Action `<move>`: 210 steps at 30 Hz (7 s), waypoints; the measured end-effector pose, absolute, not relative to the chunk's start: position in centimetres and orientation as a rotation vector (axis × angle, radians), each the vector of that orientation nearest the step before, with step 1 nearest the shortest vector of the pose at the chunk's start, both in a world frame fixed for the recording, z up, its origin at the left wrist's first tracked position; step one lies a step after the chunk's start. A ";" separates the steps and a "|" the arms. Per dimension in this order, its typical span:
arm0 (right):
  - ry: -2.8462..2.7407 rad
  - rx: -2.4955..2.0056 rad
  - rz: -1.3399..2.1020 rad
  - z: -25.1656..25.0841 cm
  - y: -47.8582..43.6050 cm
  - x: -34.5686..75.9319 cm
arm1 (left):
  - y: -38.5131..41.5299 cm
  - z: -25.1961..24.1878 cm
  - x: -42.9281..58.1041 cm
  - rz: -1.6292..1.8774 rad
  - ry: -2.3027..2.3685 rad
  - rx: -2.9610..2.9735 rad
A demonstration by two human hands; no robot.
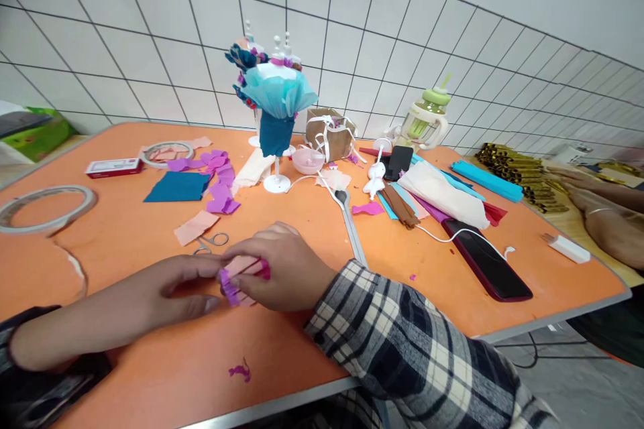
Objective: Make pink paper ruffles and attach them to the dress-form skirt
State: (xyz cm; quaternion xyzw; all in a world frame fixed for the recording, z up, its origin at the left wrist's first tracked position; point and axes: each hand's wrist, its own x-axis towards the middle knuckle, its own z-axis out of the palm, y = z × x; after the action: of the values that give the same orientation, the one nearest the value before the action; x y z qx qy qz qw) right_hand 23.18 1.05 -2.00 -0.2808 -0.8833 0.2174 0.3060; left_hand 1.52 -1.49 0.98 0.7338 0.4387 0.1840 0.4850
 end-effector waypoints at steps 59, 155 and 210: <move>-1.848 -0.914 1.362 -1.1 1.1 23.5 | -0.9 -0.9 1.5 0.534 1.197 2.098; -1.977 -0.941 0.640 -1.0 -0.6 22.5 | -1.9 1.2 2.1 0.843 1.343 2.081; -1.941 -1.073 0.974 -1.5 -0.4 22.0 | -2.2 0.9 2.1 0.761 1.363 2.206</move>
State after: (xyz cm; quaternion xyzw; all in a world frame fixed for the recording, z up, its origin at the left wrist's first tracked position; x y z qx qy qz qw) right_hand 22.05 -0.42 -1.52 -0.4145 -0.7501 0.3764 0.3518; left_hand 2.06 -2.24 0.86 0.7966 0.4923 0.2748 0.2178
